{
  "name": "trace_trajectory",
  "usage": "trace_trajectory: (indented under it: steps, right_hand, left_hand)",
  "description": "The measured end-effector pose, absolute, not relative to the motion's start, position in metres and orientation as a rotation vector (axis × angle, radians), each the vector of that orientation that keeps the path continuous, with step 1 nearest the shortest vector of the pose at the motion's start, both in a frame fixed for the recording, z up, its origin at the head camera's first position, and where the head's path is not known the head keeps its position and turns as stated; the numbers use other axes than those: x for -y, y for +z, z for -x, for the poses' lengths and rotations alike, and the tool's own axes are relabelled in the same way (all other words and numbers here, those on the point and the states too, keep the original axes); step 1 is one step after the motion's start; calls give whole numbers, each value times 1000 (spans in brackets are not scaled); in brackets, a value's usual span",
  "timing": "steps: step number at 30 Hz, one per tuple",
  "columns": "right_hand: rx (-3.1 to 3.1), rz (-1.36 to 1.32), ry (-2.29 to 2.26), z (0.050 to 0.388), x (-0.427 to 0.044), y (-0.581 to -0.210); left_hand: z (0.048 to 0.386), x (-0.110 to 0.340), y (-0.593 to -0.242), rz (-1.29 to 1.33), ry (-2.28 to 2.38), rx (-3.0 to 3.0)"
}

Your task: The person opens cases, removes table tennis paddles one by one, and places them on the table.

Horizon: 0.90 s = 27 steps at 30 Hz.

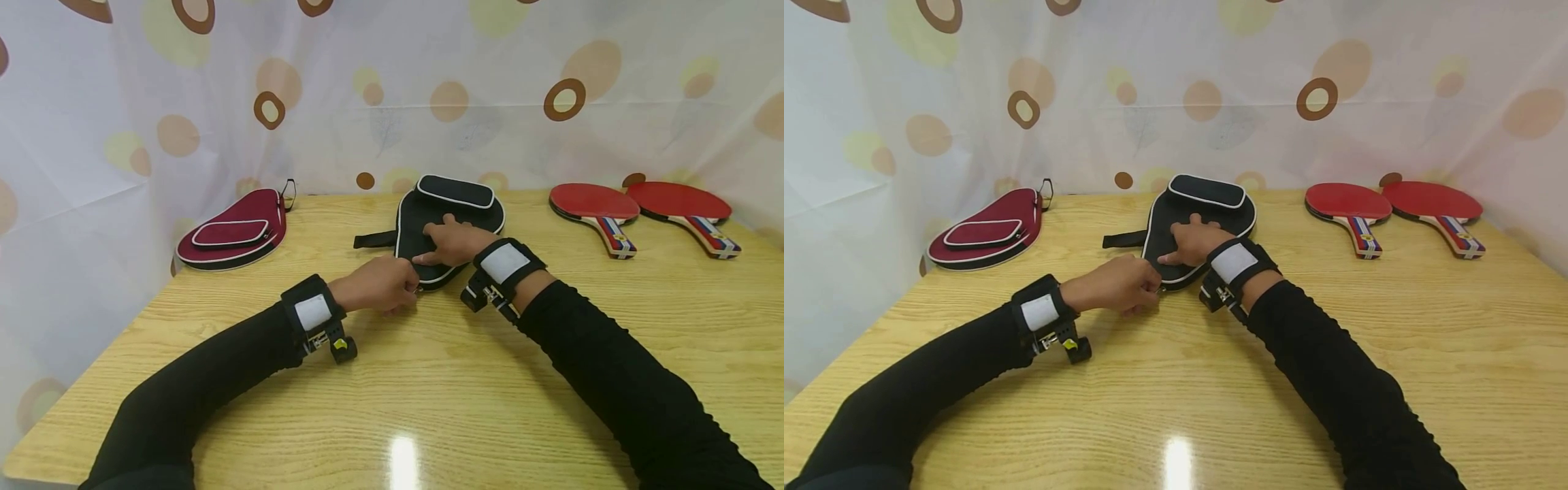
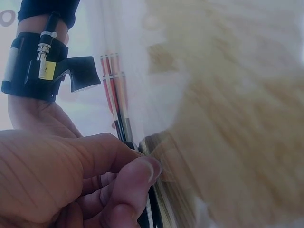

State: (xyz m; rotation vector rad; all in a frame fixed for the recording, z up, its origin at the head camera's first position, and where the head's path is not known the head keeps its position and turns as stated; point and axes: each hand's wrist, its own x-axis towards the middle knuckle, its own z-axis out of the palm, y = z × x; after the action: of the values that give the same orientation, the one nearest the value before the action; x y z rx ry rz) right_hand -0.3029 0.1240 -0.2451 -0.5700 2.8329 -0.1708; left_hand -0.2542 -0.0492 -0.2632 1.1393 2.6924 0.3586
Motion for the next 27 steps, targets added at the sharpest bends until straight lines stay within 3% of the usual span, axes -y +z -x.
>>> trace_trajectory:
  steps: [27]
  right_hand:
    - [-2766,613,-285,309,-133,-242]
  left_hand:
    - [256,49,-262,-1039,401,-2695]
